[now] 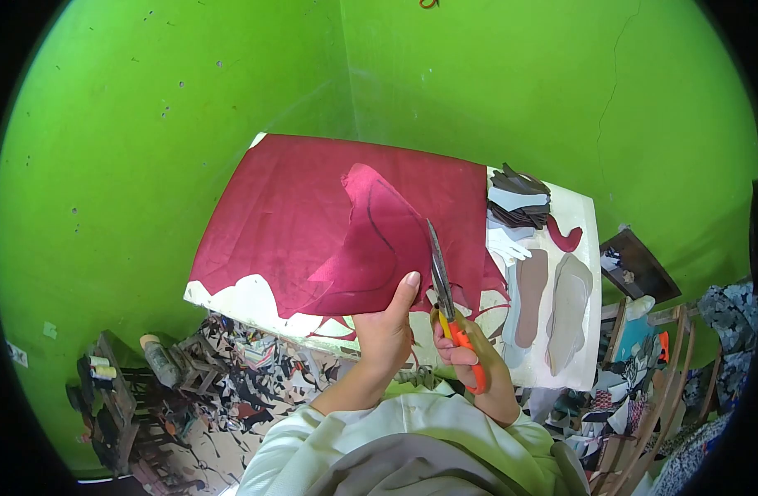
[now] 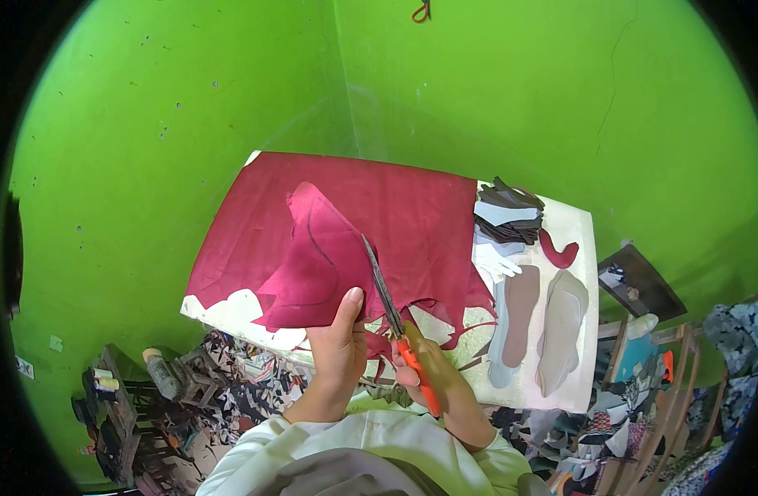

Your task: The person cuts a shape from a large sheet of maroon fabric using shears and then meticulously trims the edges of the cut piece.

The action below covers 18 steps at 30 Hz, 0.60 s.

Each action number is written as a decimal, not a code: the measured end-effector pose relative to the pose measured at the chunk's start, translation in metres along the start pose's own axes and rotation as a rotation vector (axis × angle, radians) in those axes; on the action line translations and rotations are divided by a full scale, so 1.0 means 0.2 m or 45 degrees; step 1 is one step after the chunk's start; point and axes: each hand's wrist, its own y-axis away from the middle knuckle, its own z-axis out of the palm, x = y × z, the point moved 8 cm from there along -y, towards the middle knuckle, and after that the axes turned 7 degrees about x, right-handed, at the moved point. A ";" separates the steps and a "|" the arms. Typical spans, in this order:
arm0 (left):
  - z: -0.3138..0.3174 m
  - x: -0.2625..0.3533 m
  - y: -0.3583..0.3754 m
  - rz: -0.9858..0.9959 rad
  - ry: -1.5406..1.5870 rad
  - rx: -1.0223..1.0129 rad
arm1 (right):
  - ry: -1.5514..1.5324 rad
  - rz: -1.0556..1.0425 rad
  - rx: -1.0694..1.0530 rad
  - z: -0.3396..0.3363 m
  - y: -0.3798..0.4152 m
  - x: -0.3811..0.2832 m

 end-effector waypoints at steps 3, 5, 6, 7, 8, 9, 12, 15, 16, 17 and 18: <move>0.00 0.01 0.00 0.034 0.000 -0.003 | 0.142 -0.183 0.044 0.01 -0.02 -0.03; -0.01 0.02 0.00 0.031 -0.028 -0.032 | 0.169 -0.195 0.024 0.01 -0.03 -0.03; 0.00 0.02 -0.01 0.030 -0.042 -0.047 | 0.123 -0.120 -0.039 0.00 -0.03 -0.01; 0.00 0.03 -0.01 0.038 -0.024 -0.050 | 0.077 -0.045 -0.103 -0.01 -0.04 0.01; 0.01 0.04 -0.01 0.045 -0.006 -0.052 | -0.012 -0.004 -0.119 -0.03 -0.04 0.03; 0.02 0.05 -0.01 0.052 0.012 -0.055 | -0.101 0.038 -0.136 -0.05 -0.04 0.06; 0.00 0.04 -0.01 0.037 0.017 -0.021 | -0.241 0.097 -0.137 -0.05 -0.04 0.10; 0.02 0.04 0.00 0.032 0.066 -0.008 | -0.193 0.044 -0.051 -0.02 -0.03 0.09; 0.01 0.04 0.00 0.027 0.061 -0.010 | -0.133 0.036 -0.029 -0.01 -0.03 0.07; 0.01 0.04 0.01 0.021 0.055 -0.013 | -0.073 0.029 -0.008 0.00 -0.03 0.06; 0.00 0.03 0.01 0.015 0.049 -0.015 | 0.010 0.046 -0.006 0.01 -0.03 0.04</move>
